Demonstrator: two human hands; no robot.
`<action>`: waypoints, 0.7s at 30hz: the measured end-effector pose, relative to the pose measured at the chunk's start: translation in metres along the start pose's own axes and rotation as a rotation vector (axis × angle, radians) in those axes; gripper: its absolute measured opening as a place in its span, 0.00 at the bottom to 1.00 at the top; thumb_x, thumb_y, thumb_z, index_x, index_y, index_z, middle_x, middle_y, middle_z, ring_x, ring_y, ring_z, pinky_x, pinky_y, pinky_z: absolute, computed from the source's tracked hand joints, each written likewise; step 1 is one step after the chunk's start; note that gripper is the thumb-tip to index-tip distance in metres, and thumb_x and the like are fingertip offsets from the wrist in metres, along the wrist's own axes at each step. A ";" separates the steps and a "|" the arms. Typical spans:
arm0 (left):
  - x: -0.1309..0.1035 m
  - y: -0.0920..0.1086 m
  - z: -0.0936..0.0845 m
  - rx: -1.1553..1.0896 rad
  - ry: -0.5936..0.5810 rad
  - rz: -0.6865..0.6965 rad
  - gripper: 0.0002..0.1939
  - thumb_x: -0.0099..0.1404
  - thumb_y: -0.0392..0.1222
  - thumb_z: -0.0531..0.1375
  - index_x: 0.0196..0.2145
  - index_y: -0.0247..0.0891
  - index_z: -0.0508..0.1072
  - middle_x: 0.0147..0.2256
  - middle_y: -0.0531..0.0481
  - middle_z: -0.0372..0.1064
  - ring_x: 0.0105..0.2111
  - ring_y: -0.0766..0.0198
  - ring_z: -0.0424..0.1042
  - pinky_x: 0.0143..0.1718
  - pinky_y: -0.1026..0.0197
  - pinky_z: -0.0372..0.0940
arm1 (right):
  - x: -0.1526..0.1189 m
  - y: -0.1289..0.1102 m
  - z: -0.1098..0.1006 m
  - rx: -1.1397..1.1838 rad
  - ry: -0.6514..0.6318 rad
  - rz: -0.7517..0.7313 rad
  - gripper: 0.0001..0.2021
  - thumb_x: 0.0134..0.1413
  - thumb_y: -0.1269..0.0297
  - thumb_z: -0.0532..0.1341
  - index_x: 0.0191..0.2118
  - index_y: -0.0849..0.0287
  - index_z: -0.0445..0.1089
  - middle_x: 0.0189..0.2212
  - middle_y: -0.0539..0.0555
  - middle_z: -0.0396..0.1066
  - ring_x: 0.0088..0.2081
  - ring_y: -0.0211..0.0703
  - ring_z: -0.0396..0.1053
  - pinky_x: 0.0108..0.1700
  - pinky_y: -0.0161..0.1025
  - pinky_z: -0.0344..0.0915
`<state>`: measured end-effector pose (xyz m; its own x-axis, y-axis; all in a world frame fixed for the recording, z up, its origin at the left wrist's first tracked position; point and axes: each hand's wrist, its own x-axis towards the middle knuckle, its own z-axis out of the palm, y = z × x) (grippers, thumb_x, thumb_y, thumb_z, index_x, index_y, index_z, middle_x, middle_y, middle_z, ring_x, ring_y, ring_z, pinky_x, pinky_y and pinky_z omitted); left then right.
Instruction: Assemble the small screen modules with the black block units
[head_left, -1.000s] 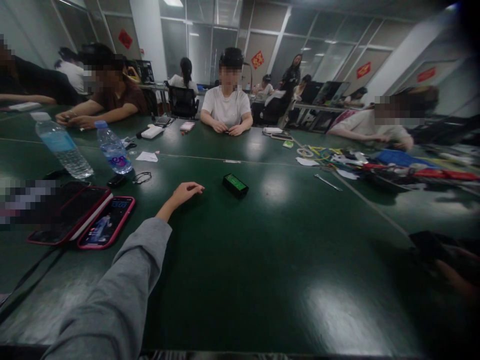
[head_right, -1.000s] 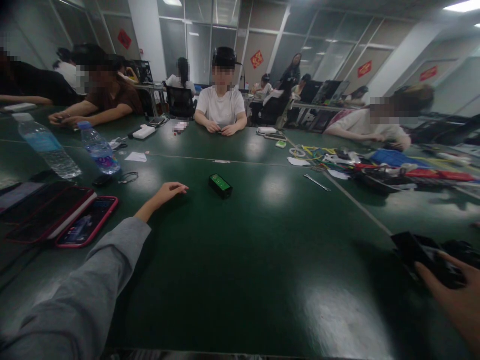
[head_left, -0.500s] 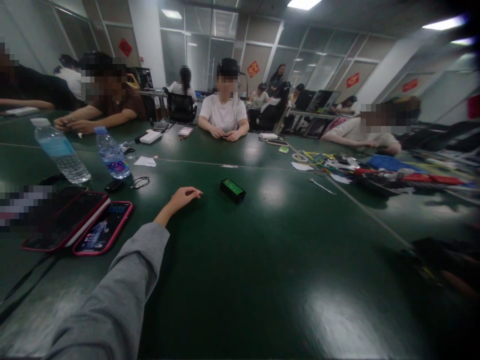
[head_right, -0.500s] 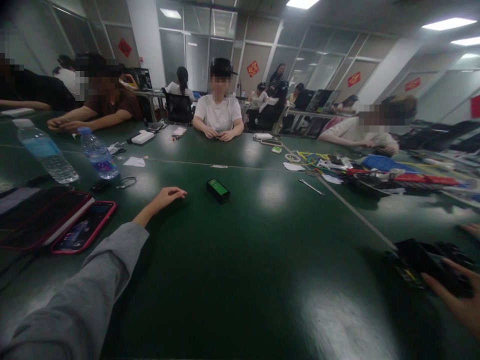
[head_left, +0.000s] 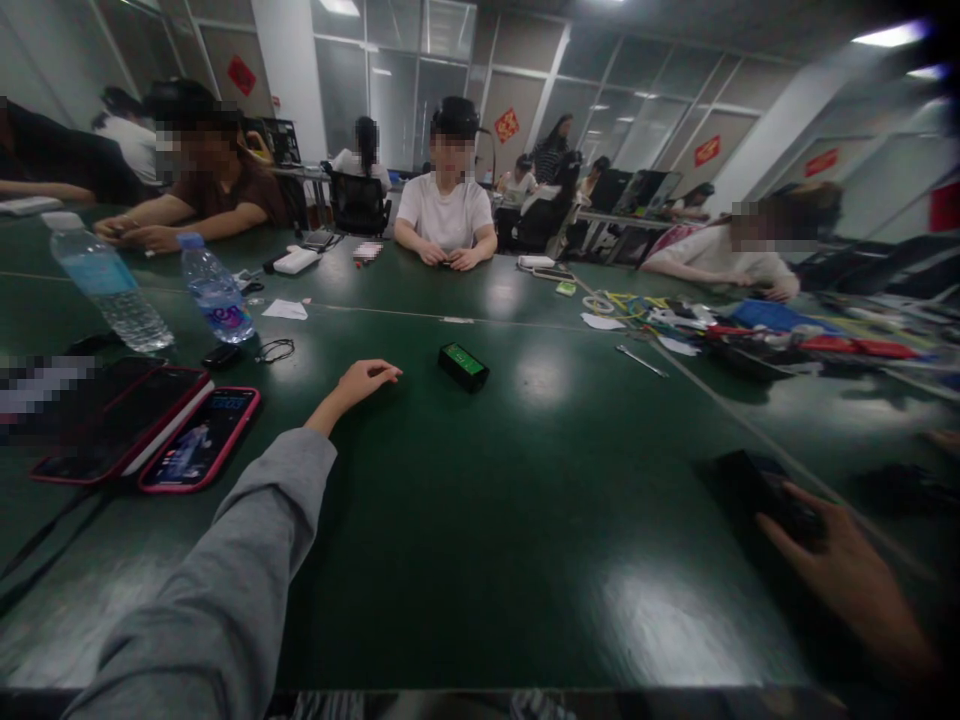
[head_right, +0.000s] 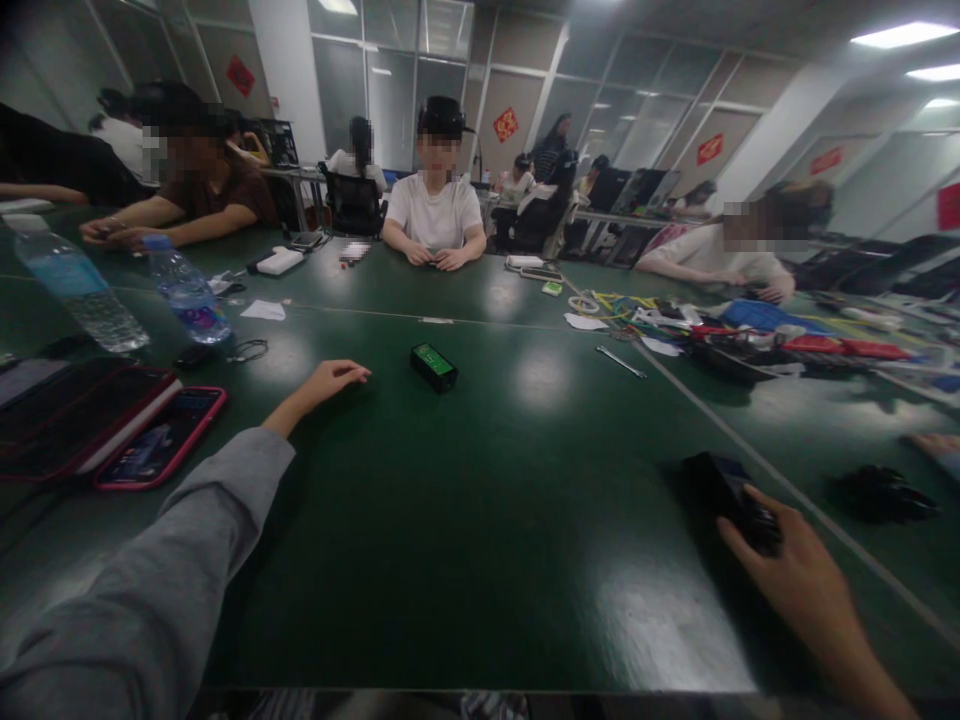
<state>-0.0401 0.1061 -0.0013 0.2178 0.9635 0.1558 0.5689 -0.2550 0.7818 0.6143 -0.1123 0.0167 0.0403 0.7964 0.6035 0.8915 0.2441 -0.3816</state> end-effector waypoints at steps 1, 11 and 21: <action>0.000 -0.001 0.000 -0.003 0.004 0.002 0.23 0.63 0.58 0.55 0.45 0.41 0.78 0.38 0.47 0.78 0.40 0.58 0.73 0.43 0.55 0.64 | -0.003 -0.003 0.015 -0.077 -0.025 0.040 0.30 0.50 0.36 0.58 0.60 0.25 0.56 0.43 0.65 0.71 0.31 0.62 0.72 0.26 0.64 0.63; 0.001 -0.004 0.003 -0.164 0.047 0.027 0.28 0.65 0.62 0.50 0.43 0.36 0.78 0.36 0.44 0.76 0.36 0.60 0.72 0.45 0.55 0.65 | 0.059 -0.267 0.173 0.151 -0.594 -0.392 0.31 0.61 0.51 0.58 0.66 0.44 0.50 0.48 0.57 0.68 0.46 0.52 0.69 0.47 0.54 0.70; 0.002 0.004 0.003 -0.187 0.141 -0.021 0.30 0.64 0.64 0.51 0.47 0.36 0.75 0.36 0.47 0.75 0.36 0.60 0.72 0.46 0.56 0.65 | 0.105 -0.319 0.265 0.105 -0.490 -0.491 0.35 0.65 0.52 0.54 0.70 0.54 0.36 0.52 0.61 0.64 0.50 0.53 0.64 0.49 0.53 0.65</action>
<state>-0.0357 0.1068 0.0003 0.0870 0.9737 0.2105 0.4123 -0.2275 0.8822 0.2149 0.0399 0.0158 -0.5858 0.7320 0.3479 0.7051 0.6720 -0.2265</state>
